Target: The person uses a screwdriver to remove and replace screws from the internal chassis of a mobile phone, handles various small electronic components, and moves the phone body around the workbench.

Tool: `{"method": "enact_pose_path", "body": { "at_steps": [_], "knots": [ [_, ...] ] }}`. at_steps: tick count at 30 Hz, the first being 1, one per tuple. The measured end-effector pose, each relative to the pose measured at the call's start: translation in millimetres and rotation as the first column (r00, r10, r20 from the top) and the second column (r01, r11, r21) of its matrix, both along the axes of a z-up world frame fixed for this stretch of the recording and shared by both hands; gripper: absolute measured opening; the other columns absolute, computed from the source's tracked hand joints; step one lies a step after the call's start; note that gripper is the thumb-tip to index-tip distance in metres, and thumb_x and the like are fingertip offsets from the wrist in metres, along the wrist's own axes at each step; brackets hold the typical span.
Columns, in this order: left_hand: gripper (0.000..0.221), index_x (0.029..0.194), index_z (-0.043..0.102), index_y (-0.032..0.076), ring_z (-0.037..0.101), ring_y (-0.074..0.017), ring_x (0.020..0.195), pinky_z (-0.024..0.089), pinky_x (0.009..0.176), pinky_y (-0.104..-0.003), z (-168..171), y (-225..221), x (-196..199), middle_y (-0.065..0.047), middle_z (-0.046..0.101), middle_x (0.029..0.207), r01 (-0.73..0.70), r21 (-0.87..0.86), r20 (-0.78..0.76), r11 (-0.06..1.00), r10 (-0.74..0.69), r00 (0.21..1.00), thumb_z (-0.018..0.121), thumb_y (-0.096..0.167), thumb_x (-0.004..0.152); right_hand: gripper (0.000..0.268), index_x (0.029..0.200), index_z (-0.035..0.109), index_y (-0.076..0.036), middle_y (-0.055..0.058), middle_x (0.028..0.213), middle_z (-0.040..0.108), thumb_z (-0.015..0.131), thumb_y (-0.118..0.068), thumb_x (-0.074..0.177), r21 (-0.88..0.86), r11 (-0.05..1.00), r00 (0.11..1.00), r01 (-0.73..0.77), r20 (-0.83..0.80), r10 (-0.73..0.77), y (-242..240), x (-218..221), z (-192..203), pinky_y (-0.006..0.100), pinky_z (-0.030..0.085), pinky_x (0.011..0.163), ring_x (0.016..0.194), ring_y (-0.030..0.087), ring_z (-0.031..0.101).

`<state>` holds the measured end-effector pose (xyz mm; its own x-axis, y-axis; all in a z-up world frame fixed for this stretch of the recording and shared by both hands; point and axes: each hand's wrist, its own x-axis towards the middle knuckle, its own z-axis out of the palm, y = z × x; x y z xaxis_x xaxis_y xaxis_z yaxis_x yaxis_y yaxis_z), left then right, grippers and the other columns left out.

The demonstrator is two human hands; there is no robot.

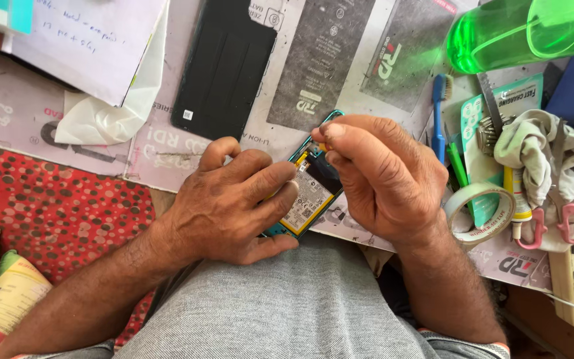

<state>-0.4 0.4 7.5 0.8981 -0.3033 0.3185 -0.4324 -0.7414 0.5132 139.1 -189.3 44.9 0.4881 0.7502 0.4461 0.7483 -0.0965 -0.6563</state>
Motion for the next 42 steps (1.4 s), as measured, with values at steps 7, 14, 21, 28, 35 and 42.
{"method": "enact_pose_path", "body": {
  "at_steps": [7,14,21,28,35,42],
  "knots": [
    [0.062,0.107,0.070,0.006,0.058,-0.0225,0.101,0.036,0.091,-0.048,-0.7,-0.3,1.6,-0.007,0.061,0.120,-0.001,0.003,-0.011,1.000,0.001,1.000,0.086,0.054,0.072,0.026,0.128,0.059,-0.003,0.015,0.108,0.073,0.072,-0.004,0.106,-0.025,0.999,0.999,0.023,0.034,-0.022,-0.4,0.2,-0.7,0.029,0.065,0.074,0.096,0.022,0.076],
    [0.062,0.108,0.070,0.006,0.059,-0.0218,0.102,0.036,0.092,-0.047,-0.9,-0.8,0.8,-0.006,0.061,0.120,-0.008,0.011,-0.006,1.000,0.008,1.000,0.085,0.055,0.072,0.029,0.123,0.059,-0.001,0.017,0.104,0.072,0.077,-0.004,0.100,-0.032,0.999,0.997,0.033,0.066,-0.031,0.0,-0.4,3.0,0.034,0.065,0.077,0.095,0.024,0.076],
    [0.063,0.108,0.070,0.006,0.059,-0.0225,0.102,0.036,0.091,-0.048,-0.8,-1.0,0.9,-0.007,0.061,0.120,-0.007,0.013,0.007,1.000,0.007,1.000,0.085,0.055,0.072,0.028,0.127,0.057,0.001,0.023,0.113,0.070,0.071,-0.001,0.103,0.009,1.000,1.000,0.006,0.000,-0.006,-1.2,-3.6,-3.1,0.032,0.067,0.081,0.105,0.026,0.076],
    [0.061,0.107,0.069,0.006,0.059,-0.0227,0.101,0.036,0.091,-0.048,-0.4,-1.4,1.0,-0.007,0.062,0.119,-0.009,0.012,-0.004,1.000,0.009,1.000,0.085,0.053,0.072,0.026,0.129,0.056,-0.001,0.019,0.109,0.072,0.068,0.001,0.106,-0.007,1.000,1.000,0.026,-0.006,-0.026,-0.4,-3.5,-1.2,0.031,0.067,0.079,0.099,0.024,0.077],
    [0.063,0.109,0.069,0.005,0.059,-0.0248,0.103,0.037,0.092,-0.049,-0.6,-0.9,0.8,-0.008,0.061,0.120,-0.011,0.010,0.021,1.000,0.011,1.000,0.085,0.054,0.073,0.032,0.130,0.057,-0.003,0.016,0.111,0.073,0.076,-0.004,0.105,-0.022,0.999,0.998,0.040,0.048,-0.039,-7.1,-3.4,-4.0,0.033,0.066,0.078,0.097,0.025,0.077],
    [0.066,0.114,0.069,0.005,0.058,-0.0262,0.106,0.034,0.095,-0.049,6.6,-9.8,0.3,-0.011,0.060,0.123,-0.104,0.001,-0.004,0.995,0.104,0.995,0.085,0.054,0.074,0.038,0.122,0.053,-0.003,0.020,0.110,0.072,0.081,-0.006,0.095,0.002,0.990,0.982,0.141,0.130,-0.140,-48.8,-15.8,5.9,0.041,0.066,0.082,0.102,0.032,0.077]
  ]
}}
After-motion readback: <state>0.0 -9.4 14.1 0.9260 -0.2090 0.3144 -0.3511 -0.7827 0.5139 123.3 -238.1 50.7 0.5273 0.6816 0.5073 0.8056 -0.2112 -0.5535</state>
